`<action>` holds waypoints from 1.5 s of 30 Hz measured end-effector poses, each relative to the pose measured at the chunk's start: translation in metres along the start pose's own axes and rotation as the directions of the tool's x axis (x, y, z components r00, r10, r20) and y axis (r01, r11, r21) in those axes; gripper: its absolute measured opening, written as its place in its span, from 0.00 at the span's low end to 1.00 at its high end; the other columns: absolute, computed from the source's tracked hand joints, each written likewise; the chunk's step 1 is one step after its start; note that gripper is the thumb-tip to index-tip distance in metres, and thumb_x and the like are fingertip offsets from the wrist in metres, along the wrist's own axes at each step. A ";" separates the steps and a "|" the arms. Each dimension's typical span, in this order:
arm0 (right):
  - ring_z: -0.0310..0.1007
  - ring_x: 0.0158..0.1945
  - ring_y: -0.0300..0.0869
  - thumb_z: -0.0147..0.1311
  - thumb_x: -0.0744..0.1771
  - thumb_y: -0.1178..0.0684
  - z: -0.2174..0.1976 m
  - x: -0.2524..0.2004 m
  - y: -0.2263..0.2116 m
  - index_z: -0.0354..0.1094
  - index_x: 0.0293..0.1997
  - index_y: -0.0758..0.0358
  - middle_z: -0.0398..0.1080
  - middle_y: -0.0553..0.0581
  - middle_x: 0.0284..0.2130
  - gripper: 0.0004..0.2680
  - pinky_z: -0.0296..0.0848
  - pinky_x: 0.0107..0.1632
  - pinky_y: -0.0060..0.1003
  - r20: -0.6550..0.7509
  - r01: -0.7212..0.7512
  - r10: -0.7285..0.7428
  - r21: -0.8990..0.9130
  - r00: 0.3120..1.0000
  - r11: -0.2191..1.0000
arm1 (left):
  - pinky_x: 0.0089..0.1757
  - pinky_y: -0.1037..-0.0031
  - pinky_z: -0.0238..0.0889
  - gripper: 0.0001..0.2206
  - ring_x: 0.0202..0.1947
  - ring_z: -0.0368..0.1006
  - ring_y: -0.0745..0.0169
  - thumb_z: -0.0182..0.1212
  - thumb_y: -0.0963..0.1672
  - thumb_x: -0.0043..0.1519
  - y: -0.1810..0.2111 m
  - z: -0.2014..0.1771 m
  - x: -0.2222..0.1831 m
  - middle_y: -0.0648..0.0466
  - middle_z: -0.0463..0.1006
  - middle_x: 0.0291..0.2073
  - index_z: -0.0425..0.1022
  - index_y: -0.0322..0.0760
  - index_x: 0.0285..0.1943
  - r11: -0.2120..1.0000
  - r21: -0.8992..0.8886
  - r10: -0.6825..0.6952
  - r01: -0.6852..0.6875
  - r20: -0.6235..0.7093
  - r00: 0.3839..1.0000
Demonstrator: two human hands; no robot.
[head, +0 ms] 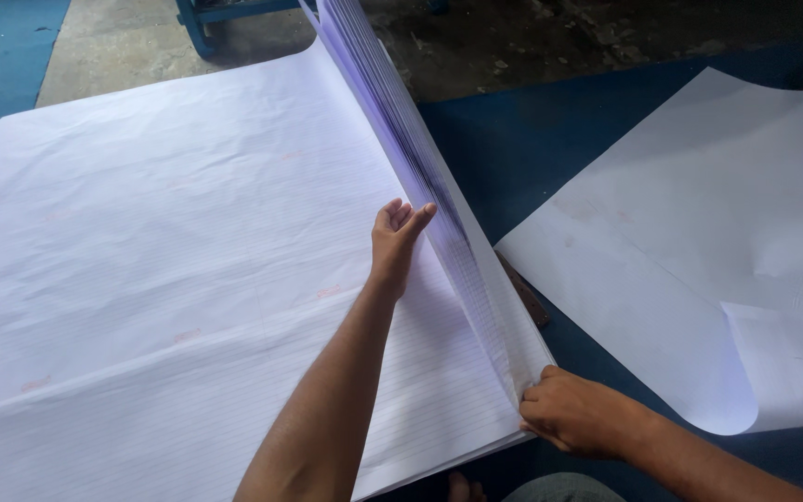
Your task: The person folds large sheets of lined paper in half and then in thirds, using a small wooden block to press the creases. The folded sheets are stacked on the table.
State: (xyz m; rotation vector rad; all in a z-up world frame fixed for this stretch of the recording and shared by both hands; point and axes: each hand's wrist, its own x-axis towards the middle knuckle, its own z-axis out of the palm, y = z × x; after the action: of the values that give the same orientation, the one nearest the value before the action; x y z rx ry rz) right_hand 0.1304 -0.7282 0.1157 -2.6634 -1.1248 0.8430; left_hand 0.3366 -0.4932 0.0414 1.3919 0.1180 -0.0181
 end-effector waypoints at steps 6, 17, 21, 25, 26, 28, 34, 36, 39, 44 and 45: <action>0.69 0.35 0.51 0.51 0.70 0.48 -0.001 0.001 -0.002 0.70 0.29 0.62 0.72 0.57 0.29 0.12 0.68 0.49 0.45 -0.001 0.008 -0.008 -0.026 1.000 1.000 | 0.67 0.49 0.48 0.55 0.72 0.52 0.34 0.74 0.57 0.47 0.002 -0.001 -0.001 0.25 0.56 0.68 0.45 0.23 0.75 0.999 -0.042 0.023 -0.022 0.023 0.999; 0.68 0.35 0.50 0.50 0.70 0.47 -0.001 0.004 -0.001 0.69 0.28 0.62 0.72 0.57 0.28 0.13 0.68 0.48 0.45 0.013 0.001 0.000 -0.021 1.000 1.000 | 0.65 0.54 0.56 0.45 0.69 0.61 0.39 0.71 0.50 0.54 0.000 -0.002 0.001 0.28 0.63 0.65 0.48 0.21 0.74 0.998 -0.052 0.032 -0.031 0.024 0.999; 0.67 0.35 0.49 0.50 0.70 0.46 0.000 0.005 -0.002 0.69 0.29 0.61 0.72 0.56 0.28 0.13 0.68 0.48 0.44 0.046 -0.035 0.036 -0.013 0.998 0.999 | 0.64 0.54 0.58 0.44 0.68 0.62 0.38 0.70 0.48 0.56 0.000 -0.001 0.000 0.27 0.63 0.65 0.47 0.22 0.75 0.996 -0.068 0.055 -0.053 0.036 0.998; 0.67 0.34 0.49 0.50 0.70 0.46 -0.001 0.004 -0.002 0.68 0.28 0.62 0.72 0.57 0.27 0.13 0.68 0.47 0.44 0.019 -0.013 0.014 -0.015 1.000 1.000 | 0.61 0.52 0.61 0.46 0.68 0.59 0.37 0.67 0.46 0.58 0.004 0.000 -0.004 0.28 0.55 0.69 0.33 0.35 0.78 0.995 -0.070 0.074 -0.072 0.030 0.997; 0.67 0.34 0.49 0.50 0.70 0.46 -0.001 0.005 -0.002 0.68 0.28 0.62 0.72 0.57 0.27 0.13 0.68 0.46 0.44 0.012 -0.006 0.007 -0.019 1.000 1.000 | 0.60 0.52 0.62 0.48 0.68 0.58 0.37 0.66 0.45 0.59 0.006 0.001 -0.005 0.29 0.52 0.71 0.27 0.41 0.79 0.995 -0.057 0.082 -0.081 0.021 0.996; 0.67 0.33 0.50 0.50 0.70 0.46 -0.001 0.005 -0.001 0.69 0.28 0.62 0.72 0.57 0.28 0.13 0.68 0.46 0.44 0.023 -0.001 0.001 -0.009 1.000 1.000 | 0.54 0.55 0.71 0.45 0.64 0.65 0.38 0.58 0.42 0.59 0.007 0.002 -0.010 0.31 0.46 0.73 0.25 0.48 0.79 0.986 0.008 0.167 -0.168 0.058 0.984; 0.68 0.33 0.50 0.50 0.70 0.45 -0.004 0.009 -0.002 0.69 0.29 0.62 0.72 0.57 0.28 0.13 0.68 0.47 0.45 0.086 -0.019 0.021 -0.021 0.996 1.000 | 0.48 0.64 0.78 0.32 0.57 0.75 0.43 0.51 0.39 0.63 0.003 -0.001 -0.009 0.33 0.59 0.68 0.47 0.47 0.78 0.982 0.115 0.137 -0.148 0.101 0.985; 0.68 0.34 0.49 0.50 0.70 0.45 -0.004 0.008 -0.003 0.69 0.29 0.61 0.73 0.57 0.28 0.13 0.68 0.47 0.45 0.090 -0.028 0.030 -0.020 0.995 0.999 | 0.49 0.64 0.78 0.24 0.53 0.78 0.43 0.49 0.41 0.65 -0.003 0.000 -0.008 0.34 0.71 0.63 0.61 0.41 0.74 0.975 0.172 0.123 -0.140 0.104 0.987; 0.68 0.34 0.50 0.50 0.70 0.45 -0.005 0.008 -0.005 0.69 0.29 0.62 0.73 0.57 0.28 0.13 0.69 0.47 0.45 0.084 -0.024 0.027 -0.035 0.996 0.999 | 0.52 0.61 0.75 0.21 0.53 0.78 0.43 0.52 0.48 0.66 -0.008 0.002 -0.004 0.33 0.77 0.57 0.74 0.32 0.65 0.962 0.227 0.136 -0.153 0.088 0.987; 0.68 0.34 0.49 0.50 0.70 0.45 -0.005 0.008 -0.005 0.69 0.29 0.61 0.72 0.57 0.28 0.13 0.69 0.47 0.45 0.092 -0.037 0.040 -0.035 0.995 0.999 | 0.52 0.54 0.72 0.34 0.54 0.77 0.39 0.63 0.57 0.57 -0.009 0.004 -0.002 0.33 0.76 0.54 0.72 0.27 0.63 0.939 0.306 0.140 -0.158 0.079 0.987; 0.68 0.34 0.49 0.50 0.70 0.45 -0.005 0.008 -0.004 0.70 0.29 0.61 0.72 0.57 0.27 0.13 0.69 0.47 0.45 0.083 -0.034 0.036 -0.025 0.996 0.999 | 0.52 0.54 0.72 0.35 0.54 0.77 0.39 0.63 0.57 0.57 -0.009 0.004 -0.002 0.32 0.76 0.55 0.71 0.28 0.64 0.942 0.299 0.138 -0.155 0.077 0.987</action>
State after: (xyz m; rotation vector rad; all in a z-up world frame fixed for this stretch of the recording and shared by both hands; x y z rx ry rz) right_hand 0.1346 -0.7191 0.1174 -2.6975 -1.1155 0.9617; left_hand 0.3337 -0.4992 0.0338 1.7042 -0.0379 0.0518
